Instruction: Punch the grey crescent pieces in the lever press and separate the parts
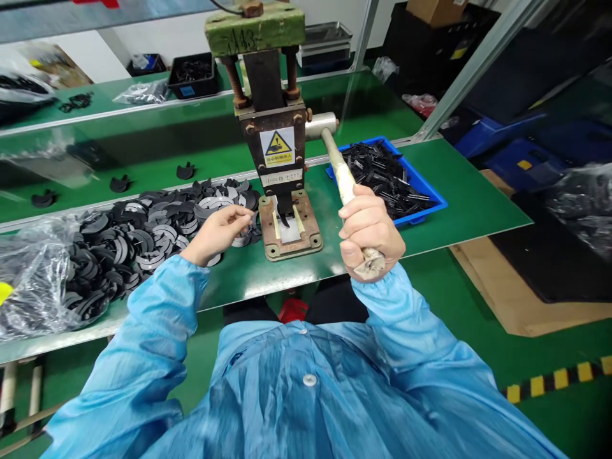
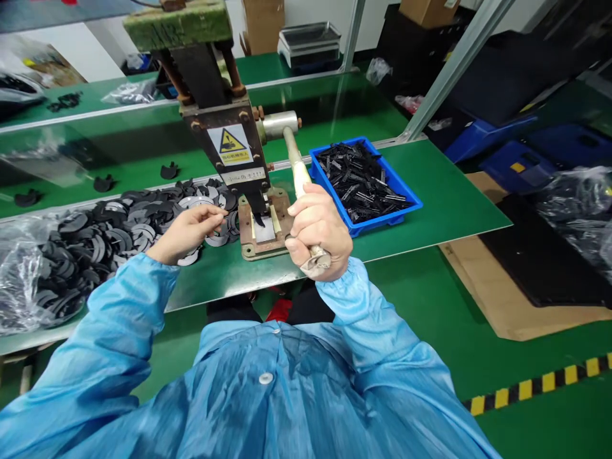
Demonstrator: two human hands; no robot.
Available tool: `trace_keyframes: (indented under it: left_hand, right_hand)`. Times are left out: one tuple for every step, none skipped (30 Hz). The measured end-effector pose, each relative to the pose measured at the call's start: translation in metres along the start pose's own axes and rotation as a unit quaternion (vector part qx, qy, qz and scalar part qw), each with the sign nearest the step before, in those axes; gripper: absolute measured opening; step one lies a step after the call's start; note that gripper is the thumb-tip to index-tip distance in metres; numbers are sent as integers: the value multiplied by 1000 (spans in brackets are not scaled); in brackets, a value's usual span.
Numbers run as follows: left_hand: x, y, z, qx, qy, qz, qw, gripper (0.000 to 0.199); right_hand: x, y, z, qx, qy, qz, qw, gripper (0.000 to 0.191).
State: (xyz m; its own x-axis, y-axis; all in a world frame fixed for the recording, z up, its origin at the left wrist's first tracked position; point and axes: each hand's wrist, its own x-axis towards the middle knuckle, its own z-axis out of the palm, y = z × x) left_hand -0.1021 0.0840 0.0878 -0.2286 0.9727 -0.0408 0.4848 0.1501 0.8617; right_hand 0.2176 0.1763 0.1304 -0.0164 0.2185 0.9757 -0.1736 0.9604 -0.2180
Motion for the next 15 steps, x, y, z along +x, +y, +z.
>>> trace_keyframes:
  left_hand:
    - [-6, -10, -9, 76, 37, 19, 996, 44]
    - [-11, -20, -16, 155, 63, 42, 985, 45]
    - [-15, -29, -20, 228, 72, 68, 969, 46]
    - [-19, -37, -22, 287, 66, 91, 951, 48]
    - [-23, -43, -21, 332, 49, 107, 936, 50]
    - [-25, -47, -18, 364, 31, 116, 924, 50]
    - [-27, -50, -14, 386, 16, 116, 915, 48]
    - [-28, -52, -9, 402, 6, 110, 909, 45]
    - [-29, -54, -4, 413, 2, 103, 905, 41]
    - [-29, -54, 0, 421, -1, 96, 902, 38]
    - [-29, -54, 3, 427, -3, 92, 900, 37]
    - [-28, -54, 5, 432, -4, 90, 897, 36]
    - [-27, -54, 6, 437, -5, 90, 895, 36]
    - [-26, -54, 6, 441, -6, 90, 893, 37]
    - [-25, -54, 5, 443, -8, 90, 892, 36]
  right_hand:
    - [-1, 0, 0, 2, 1, 2, 1000, 25]
    - [-2, 0, 0, 5, -1, 6, 1000, 24]
    - [-3, 1, 0, 7, -4, 11, 1000, 23]
    - [-3, 1, -1, 8, -6, 16, 1000, 23]
    - [-4, 1, -1, 8, -8, 20, 1000, 23]
    - [-5, 1, -2, 7, -8, 22, 1000, 24]
    - [-5, 0, -3, 6, -8, 25, 1000, 24]
    - [-5, 0, -3, 5, -9, 26, 1000, 25]
    - [-4, -1, -3, 3, -10, 28, 1000, 26]
    - [-4, -1, -3, 2, -12, 27, 1000, 26]
    - [-3, -2, -3, 1, -14, 25, 1000, 27]
    - [-2, -2, -3, 1, -17, 23, 1000, 26]
    - [-2, -3, -2, 2, -18, 20, 1000, 26]
    - [-1, -3, -2, 4, -17, 18, 1000, 26]
    - [-1, -3, -1, 7, -15, 14, 1000, 26]
